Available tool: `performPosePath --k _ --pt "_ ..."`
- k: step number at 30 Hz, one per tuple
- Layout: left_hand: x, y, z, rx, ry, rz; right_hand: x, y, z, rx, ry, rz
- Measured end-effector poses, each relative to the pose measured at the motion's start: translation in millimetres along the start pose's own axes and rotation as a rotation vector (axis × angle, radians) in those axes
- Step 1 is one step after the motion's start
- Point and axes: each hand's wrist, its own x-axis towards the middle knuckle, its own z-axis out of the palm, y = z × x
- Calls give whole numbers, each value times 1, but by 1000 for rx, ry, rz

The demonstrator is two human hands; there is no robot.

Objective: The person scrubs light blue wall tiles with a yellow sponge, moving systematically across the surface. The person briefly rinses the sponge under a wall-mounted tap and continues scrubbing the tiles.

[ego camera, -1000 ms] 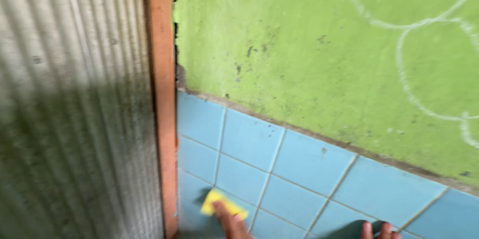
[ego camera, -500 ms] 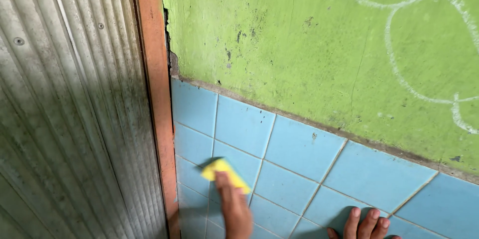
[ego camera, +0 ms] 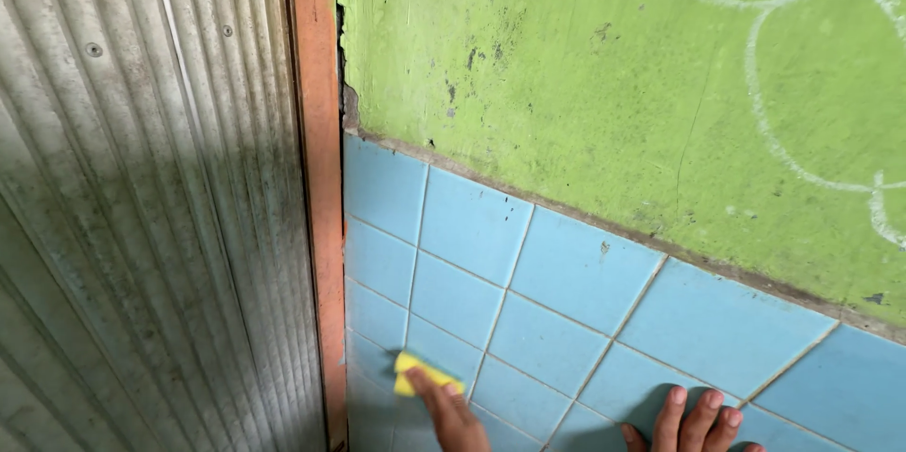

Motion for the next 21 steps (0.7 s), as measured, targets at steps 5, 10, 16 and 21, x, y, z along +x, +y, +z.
performPosePath --k 5,10,16,21 --pt "20 25 8 -4 24 1 -1 -11 -16 44 -93 112" --pt "18 92 30 14 -290 630 9 -23 -26 70 -95 143" --pt "6 84 -6 -13 -153 203 11 -20 -27 73 -82 123" --pt "57 106 1 19 -99 141 7 -18 -26 64 -113 123"
